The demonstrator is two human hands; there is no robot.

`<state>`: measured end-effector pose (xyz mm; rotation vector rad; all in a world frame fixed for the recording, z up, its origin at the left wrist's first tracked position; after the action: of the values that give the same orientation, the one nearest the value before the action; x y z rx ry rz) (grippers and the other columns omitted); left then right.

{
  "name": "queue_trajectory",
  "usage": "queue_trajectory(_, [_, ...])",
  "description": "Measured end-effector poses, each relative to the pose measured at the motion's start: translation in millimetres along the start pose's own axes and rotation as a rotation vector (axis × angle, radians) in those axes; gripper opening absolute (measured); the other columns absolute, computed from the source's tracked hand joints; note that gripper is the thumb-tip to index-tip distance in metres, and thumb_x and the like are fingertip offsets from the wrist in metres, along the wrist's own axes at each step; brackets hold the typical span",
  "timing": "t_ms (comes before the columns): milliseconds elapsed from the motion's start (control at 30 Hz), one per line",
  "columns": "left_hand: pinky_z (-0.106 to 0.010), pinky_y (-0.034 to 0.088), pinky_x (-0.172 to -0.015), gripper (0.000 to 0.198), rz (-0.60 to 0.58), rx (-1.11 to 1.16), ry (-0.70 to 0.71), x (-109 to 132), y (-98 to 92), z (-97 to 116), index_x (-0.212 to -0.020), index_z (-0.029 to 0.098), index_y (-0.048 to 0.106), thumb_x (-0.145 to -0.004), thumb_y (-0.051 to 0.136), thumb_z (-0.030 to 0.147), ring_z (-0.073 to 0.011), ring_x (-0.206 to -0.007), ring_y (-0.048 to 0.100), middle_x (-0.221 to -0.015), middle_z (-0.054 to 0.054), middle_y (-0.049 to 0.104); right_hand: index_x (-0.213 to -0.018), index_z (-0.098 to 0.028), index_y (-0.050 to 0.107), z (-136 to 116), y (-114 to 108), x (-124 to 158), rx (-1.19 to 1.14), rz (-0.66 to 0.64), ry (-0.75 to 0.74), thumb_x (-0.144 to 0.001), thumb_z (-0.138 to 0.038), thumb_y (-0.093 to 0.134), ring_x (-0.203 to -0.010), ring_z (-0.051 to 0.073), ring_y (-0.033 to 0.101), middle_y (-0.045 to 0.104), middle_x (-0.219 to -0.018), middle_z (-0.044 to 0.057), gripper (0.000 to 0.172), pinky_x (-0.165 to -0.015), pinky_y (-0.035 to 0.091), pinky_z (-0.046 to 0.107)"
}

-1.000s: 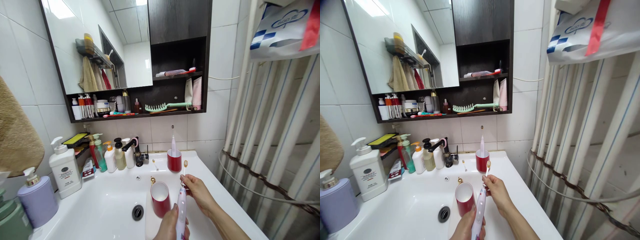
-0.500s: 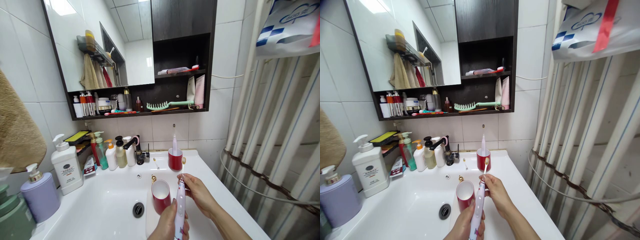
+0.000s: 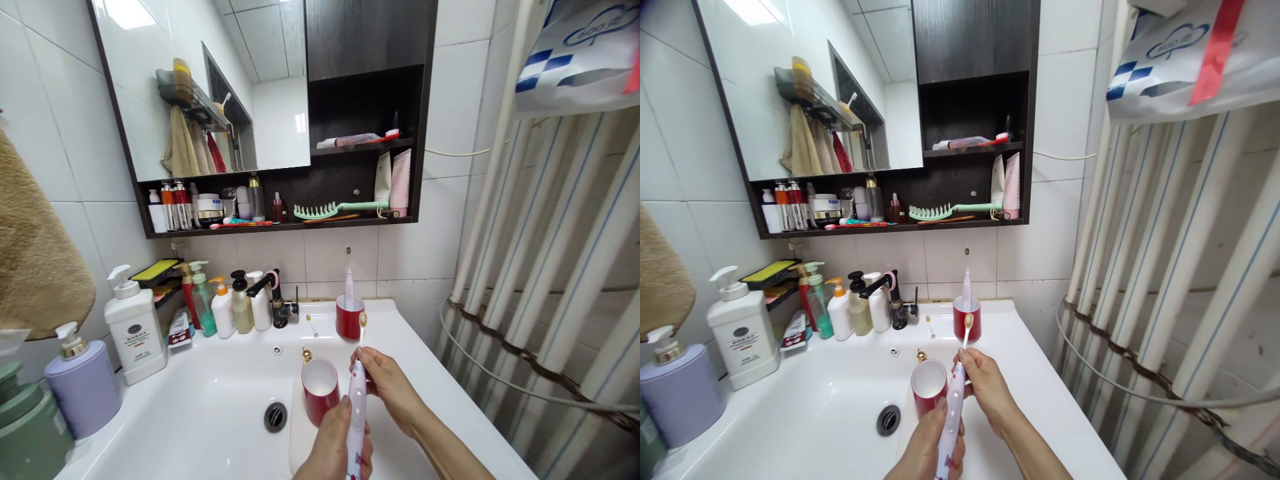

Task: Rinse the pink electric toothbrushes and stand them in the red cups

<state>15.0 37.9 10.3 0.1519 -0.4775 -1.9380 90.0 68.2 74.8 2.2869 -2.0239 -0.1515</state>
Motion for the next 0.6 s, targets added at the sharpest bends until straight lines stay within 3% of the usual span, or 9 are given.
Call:
queue_trajectory(167, [-0.018,0.020,-0.029,0.054,0.016,-0.062,0.035,0,-2.8,4,-0.062,0.014,0.038,-0.055,0.023,0.066,-0.0054,-0.025,0.032,-0.037,0.004,0.038,-0.065,-0.016,0.048,7,3,3,0.003,0.022,0.000,-0.064,-0.042,0.038,-0.042,0.006,0.040,0.043,-0.049,-0.004,0.028,-0.041,0.032,0.020])
queue_trajectory(333, [-0.018,0.025,-0.034,0.041,0.157,-0.259,0.188,1,-17.0,25,-0.066,0.014,0.040,-0.066,0.024,0.053,-0.0059,-0.032,0.035,-0.041,0.004,0.040,-0.088,-0.016,0.045,2,17,4,0.059,-0.038,-0.124,-0.058,-0.031,0.051,-0.054,0.009,0.045,0.050,-0.061,-0.002,0.034,-0.047,0.035,0.020])
queue_trajectory(400, [-0.020,0.031,-0.041,0.037,0.305,-0.421,0.307,2,-32.6,40,-0.067,0.015,0.040,-0.069,0.022,0.047,-0.0076,-0.041,0.041,-0.049,0.002,0.044,-0.088,-0.016,0.045,-11,18,-2,0.079,0.059,-0.218,-0.057,-0.031,0.052,-0.060,0.010,0.047,0.052,-0.066,-0.001,0.035,-0.050,0.037,0.020])
queue_trajectory(467, [-0.021,0.035,-0.052,0.033,0.552,-0.577,0.416,6,-51.9,54,-0.072,0.016,0.040,-0.071,0.019,0.041,-0.0099,-0.056,0.046,-0.062,0.000,0.047,-0.089,-0.016,0.044,-27,17,-12,0.112,0.190,-0.327,-0.059,-0.033,0.049,-0.063,0.012,0.047,0.053,-0.072,0.001,0.035,-0.052,0.037,0.021])
queue_trajectory(533, [-0.024,0.034,-0.062,0.026,0.647,-0.648,0.441,7,-64.3,59,-0.077,0.017,0.040,-0.071,0.022,0.036,-0.0119,-0.069,0.045,-0.075,-0.003,0.048,-0.091,-0.017,0.043,-36,19,-25,0.191,0.273,-0.418,-0.061,-0.036,0.044,-0.065,0.012,0.048,0.053,-0.078,0.002,0.036,-0.053,0.038,0.022])
queue_trajectory(600, [-0.025,0.032,-0.069,0.019,0.641,-0.708,0.447,6,-68.4,56,-0.076,0.017,0.041,-0.067,0.031,0.030,-0.0133,-0.075,0.043,-0.079,-0.004,0.047,-0.092,-0.016,0.043,-33,24,-38,0.369,0.294,-0.445,-0.062,-0.035,0.042,-0.062,0.013,0.049,0.054,-0.074,0.003,0.035,-0.053,0.038,0.022])
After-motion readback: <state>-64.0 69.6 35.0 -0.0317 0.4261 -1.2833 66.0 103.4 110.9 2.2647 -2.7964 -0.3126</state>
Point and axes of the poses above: each hand's wrist, its own x-axis away from the middle knuckle, its own y-axis out of the palm, z = x × y, the point moved 4 cm from there along -x, towards the middle knuckle
